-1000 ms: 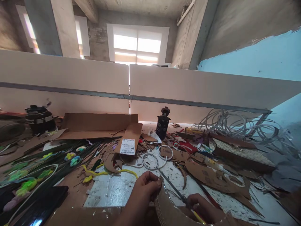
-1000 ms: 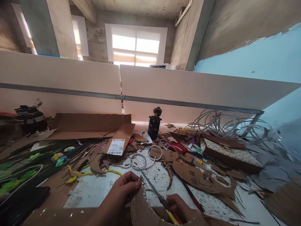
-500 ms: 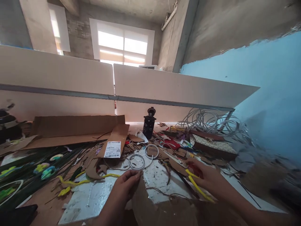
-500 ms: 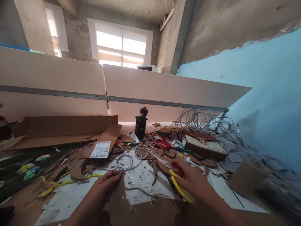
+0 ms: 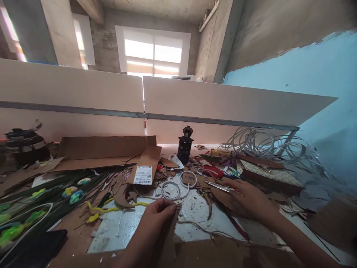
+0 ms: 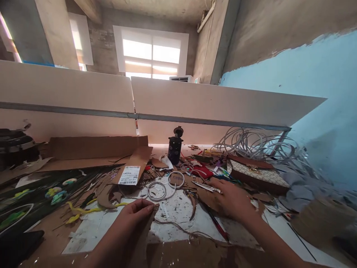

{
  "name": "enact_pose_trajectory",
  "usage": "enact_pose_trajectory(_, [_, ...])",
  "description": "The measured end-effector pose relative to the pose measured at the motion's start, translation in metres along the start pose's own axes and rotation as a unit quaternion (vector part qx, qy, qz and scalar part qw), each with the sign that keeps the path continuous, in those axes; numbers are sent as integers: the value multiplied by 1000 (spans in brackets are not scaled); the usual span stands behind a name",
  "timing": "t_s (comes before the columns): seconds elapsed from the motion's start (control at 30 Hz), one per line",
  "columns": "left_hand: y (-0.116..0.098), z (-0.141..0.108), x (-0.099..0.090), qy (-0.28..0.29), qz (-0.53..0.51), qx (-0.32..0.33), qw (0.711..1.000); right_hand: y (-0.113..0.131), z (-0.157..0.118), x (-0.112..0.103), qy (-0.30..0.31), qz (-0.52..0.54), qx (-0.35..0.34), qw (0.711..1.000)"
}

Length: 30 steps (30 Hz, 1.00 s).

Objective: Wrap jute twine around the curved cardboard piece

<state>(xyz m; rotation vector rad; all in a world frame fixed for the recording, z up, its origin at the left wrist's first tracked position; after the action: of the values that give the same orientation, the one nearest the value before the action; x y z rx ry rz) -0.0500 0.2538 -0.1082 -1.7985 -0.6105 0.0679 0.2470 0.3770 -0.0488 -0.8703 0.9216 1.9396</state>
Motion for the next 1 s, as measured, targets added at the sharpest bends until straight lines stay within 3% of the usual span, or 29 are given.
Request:
enact_pose_trajectory(0.07, [-3, -4, 0, -1, 14, 19, 1000, 50, -5, 7, 76, 163, 6, 984])
enact_pose_trajectory(0.17, [-6, -8, 4, 13, 16, 33, 999, 125, -17, 21, 196, 334, 19, 922])
enact_pose_trajectory(0.23, [-7, -9, 7, 22, 11, 36, 999, 155, -22, 30, 224, 334, 11, 915])
enact_pose_trajectory(0.3, [-7, -10, 8, 21, 5, 41, 999, 168, -25, 42, 238, 323, 19, 916])
enact_pose_trajectory(0.43, [-6, -11, 9, 17, -1, 45, 999, 171, -28, 63, 241, 390, 59, 887])
enact_pose_trajectory(0.6, [-7, -6, 2, 8, 42, 48, 998, 167, -35, 74, 292, 486, 115, 816])
enact_pose_trajectory(0.67, [-9, -1, -2, 1, 59, 42, 997, 161, -31, 72, 288, 475, 114, 823])
enact_pose_trajectory(0.87, [-14, 3, -1, 11, 69, 45, 997, 134, -10, 61, 179, 341, 49, 921])
enact_pose_trajectory(0.93, [-13, 3, 0, 8, 54, 40, 998, 135, -10, 59, 169, 348, 51, 921])
enact_pose_trajectory(1.0, [-12, 1, 1, 6, 52, 45, 998, 146, -16, 62, 207, 392, 60, 894])
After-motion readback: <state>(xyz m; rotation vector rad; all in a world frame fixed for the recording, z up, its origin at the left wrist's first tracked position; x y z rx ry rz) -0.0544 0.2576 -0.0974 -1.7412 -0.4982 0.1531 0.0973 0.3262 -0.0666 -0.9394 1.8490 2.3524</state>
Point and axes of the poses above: each hand's wrist, its own z-axis towards the middle knuckle, its own x-axis out of the palm, y = z × x, the point moved 8 cm from there along z, towards the middle knuckle, and after that the axes turned 14 degrees about -y, right-handed, at the moved point
